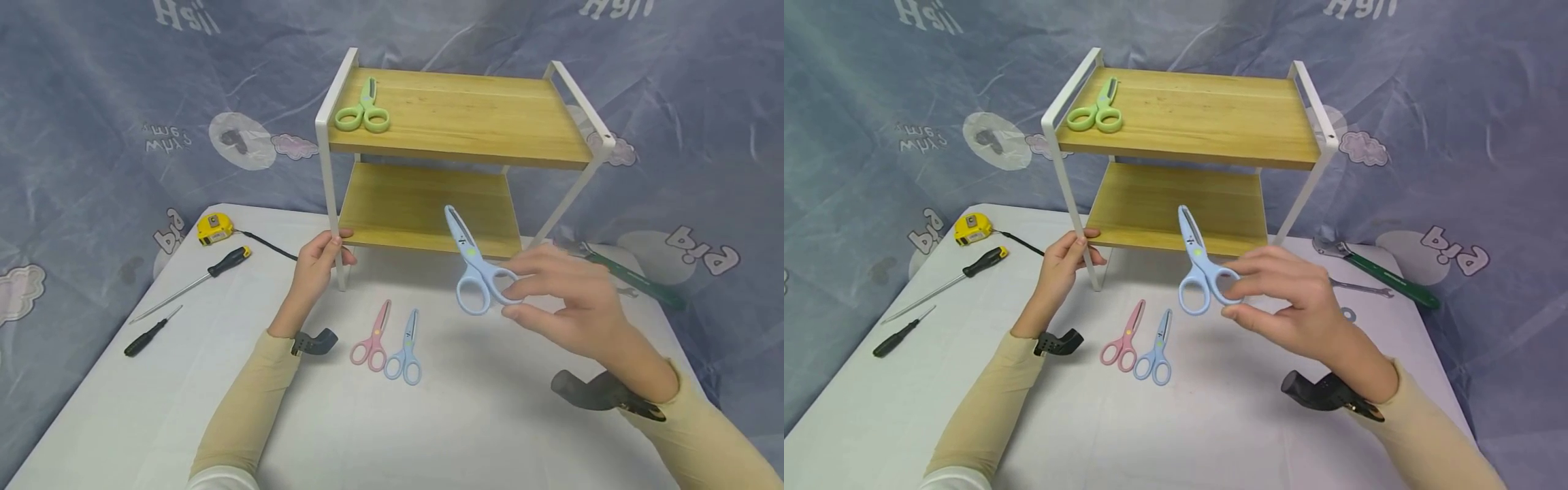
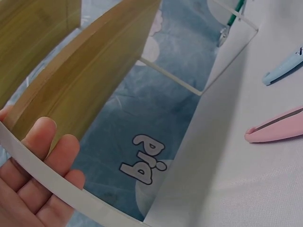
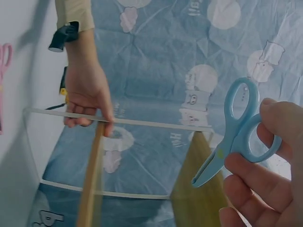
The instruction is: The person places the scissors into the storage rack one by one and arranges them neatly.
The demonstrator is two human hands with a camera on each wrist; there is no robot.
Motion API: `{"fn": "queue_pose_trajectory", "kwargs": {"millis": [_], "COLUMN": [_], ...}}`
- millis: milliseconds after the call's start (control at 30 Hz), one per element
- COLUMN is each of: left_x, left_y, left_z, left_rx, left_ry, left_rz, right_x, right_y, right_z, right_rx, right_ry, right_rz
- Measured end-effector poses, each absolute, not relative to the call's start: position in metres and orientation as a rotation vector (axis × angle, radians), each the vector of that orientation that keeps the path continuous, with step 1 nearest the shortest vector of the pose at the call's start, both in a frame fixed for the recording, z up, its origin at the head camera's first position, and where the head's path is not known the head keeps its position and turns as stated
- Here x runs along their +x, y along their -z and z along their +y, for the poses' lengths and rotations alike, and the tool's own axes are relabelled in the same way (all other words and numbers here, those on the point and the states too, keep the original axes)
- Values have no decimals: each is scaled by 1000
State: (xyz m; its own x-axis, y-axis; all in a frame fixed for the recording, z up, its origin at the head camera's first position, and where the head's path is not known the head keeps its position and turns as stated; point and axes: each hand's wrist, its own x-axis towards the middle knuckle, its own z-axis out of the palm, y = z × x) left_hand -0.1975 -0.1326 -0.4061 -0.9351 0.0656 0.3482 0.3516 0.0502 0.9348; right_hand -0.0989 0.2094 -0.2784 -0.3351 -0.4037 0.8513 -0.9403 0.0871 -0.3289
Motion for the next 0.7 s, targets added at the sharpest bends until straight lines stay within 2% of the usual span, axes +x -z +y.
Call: {"fn": "queue_pose_trajectory", "kwargs": {"millis": [267, 700], "left_x": [-197, -197], "left_y": [406, 405], "left_z": [-133, -130], "left_rx": [-436, -431], "left_ry": [1983, 1982], "left_rz": [-2104, -2107], "right_x": [-106, -136], "right_y": [241, 204], "right_z": [187, 163], "right_rx": [1307, 1108], "right_ry": [-1256, -1204], "right_rz": [-1596, -1756]}}
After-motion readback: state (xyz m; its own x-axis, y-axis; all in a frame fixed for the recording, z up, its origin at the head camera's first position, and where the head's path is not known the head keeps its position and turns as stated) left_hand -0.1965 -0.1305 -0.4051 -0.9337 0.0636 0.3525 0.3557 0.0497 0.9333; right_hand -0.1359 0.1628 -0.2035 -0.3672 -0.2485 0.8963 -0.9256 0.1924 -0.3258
